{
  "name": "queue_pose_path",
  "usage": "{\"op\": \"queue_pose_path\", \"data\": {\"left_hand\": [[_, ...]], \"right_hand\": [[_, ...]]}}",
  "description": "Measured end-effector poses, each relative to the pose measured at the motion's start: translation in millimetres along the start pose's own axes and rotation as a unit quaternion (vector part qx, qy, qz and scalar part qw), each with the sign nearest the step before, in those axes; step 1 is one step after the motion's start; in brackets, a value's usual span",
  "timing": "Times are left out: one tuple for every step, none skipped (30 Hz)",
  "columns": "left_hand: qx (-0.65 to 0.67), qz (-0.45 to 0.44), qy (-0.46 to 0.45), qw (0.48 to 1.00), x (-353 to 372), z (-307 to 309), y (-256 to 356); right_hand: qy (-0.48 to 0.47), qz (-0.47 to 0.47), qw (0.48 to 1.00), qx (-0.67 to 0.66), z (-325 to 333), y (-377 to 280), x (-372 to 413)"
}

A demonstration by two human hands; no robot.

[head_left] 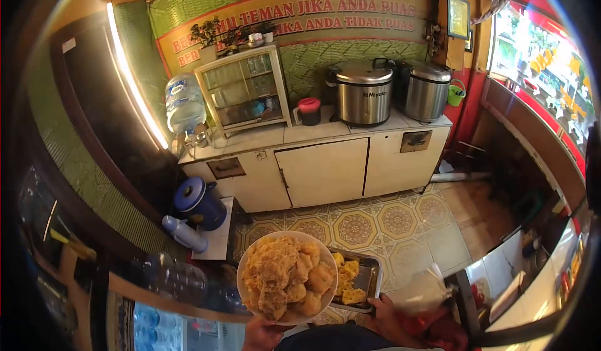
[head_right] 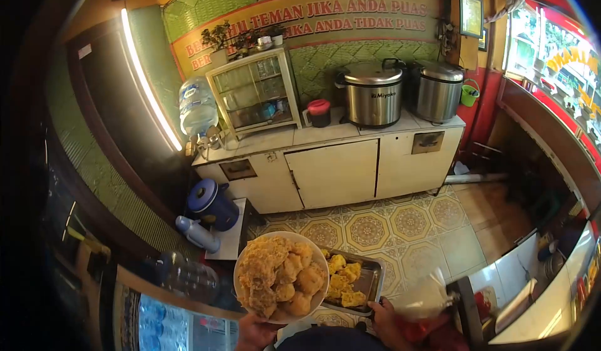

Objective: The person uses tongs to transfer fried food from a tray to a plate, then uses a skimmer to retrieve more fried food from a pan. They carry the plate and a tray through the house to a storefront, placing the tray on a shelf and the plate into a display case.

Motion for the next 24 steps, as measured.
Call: {"op": "queue_pose_path", "data": {"left_hand": [[0.097,0.057,0.045,0.993,-23,-7,-2],[0.191,0.116,0.087,0.971,-44,-13,-10],[0.205,0.139,0.074,0.966,-64,-18,-13],[0.191,0.148,0.049,0.969,-87,-19,-14],[0.177,0.161,0.025,0.971,-109,-21,-15],[0.166,0.175,0.009,0.970,-130,-18,-16],[0.156,0.186,-0.007,0.970,-157,-20,-18],[0.146,0.198,-0.024,0.969,-183,-23,-19],[0.137,0.212,-0.041,0.967,-209,-30,-21],[0.128,0.224,-0.056,0.965,-236,-37,-20],[0.121,0.236,-0.073,0.961,-263,-48,-21],[0.113,0.246,-0.089,0.959,-288,-59,-22],[0.101,0.257,-0.106,0.955,-310,-74,-21],[0.094,0.266,-0.124,0.951,-331,-86,-25],[0.085,0.276,-0.143,0.947,-350,-99,-29],[0.079,0.288,-0.162,0.941,-368,-113,-35],[0.071,0.298,-0.179,0.935,-385,-127,-42],[0.064,0.310,-0.196,0.928,-401,-144,-49],[0.059,0.321,-0.215,0.920,-415,-162,-60],[0.062,0.327,-0.232,0.914,-423,-179,-69],[0.057,0.334,-0.254,0.906,-442,-197,-86],[0.058,0.341,-0.271,0.898,-454,-214,-102],[0.065,0.347,-0.279,0.893,-462,-233,-118],[0.072,0.380,-0.273,0.881,-473,-266,-142]], "right_hand": [[0.004,0.020,1.000,-0.004,-1,-13,-10],[0.012,0.044,0.999,-0.010,0,-25,-24],[0.003,0.082,0.996,-0.034,3,-33,-38],[0.021,0.089,0.995,-0.047,10,-42,-52],[0.039,0.091,0.995,-0.016,18,-50,-63],[0.063,0.094,0.994,0.013,22,-53,-65],[0.094,0.107,0.990,-0.006,24,-64,-73],[0.117,0.164,0.979,0.038,24,-88,-83],[0.145,0.212,0.963,0.087,26,-108,-85],[0.173,0.253,0.941,0.140,32,-124,-85],[0.183,0.187,0.962,-0.076,55,-105,-112],[0.206,0.206,0.953,-0.089,60,-122,-115],[0.224,0.214,0.944,-0.114,59,-139,-111],[0.240,0.225,0.935,-0.135,62,-157,-109],[0.256,0.237,0.926,-0.145,67,-172,-107],[0.295,0.252,0.910,-0.147,77,-187,-104],[0.334,0.266,0.893,-0.147,89,-198,-102],[0.346,0.275,0.884,-0.154,100,-207,-105],[0.375,0.285,0.868,-0.160,117,-213,-105],[0.397,0.287,0.855,-0.169,129,-215,-106],[0.403,0.294,0.850,-0.170,140,-226,-109],[0.418,0.311,0.833,-0.187,148,-237,-105],[0.434,0.331,0.813,-0.201,160,-254,-97],[0.461,0.346,0.786,-0.221,179,-270,-90]]}}
Point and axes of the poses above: each hand's wrist, its own x-axis away from the middle knuckle, its own z-axis out of the back of the hand, y = z × x, the point moved 9 cm from there along -x, towards the middle knuckle, and after that the axes turned 11 degrees about x, right-handed, at the moved point
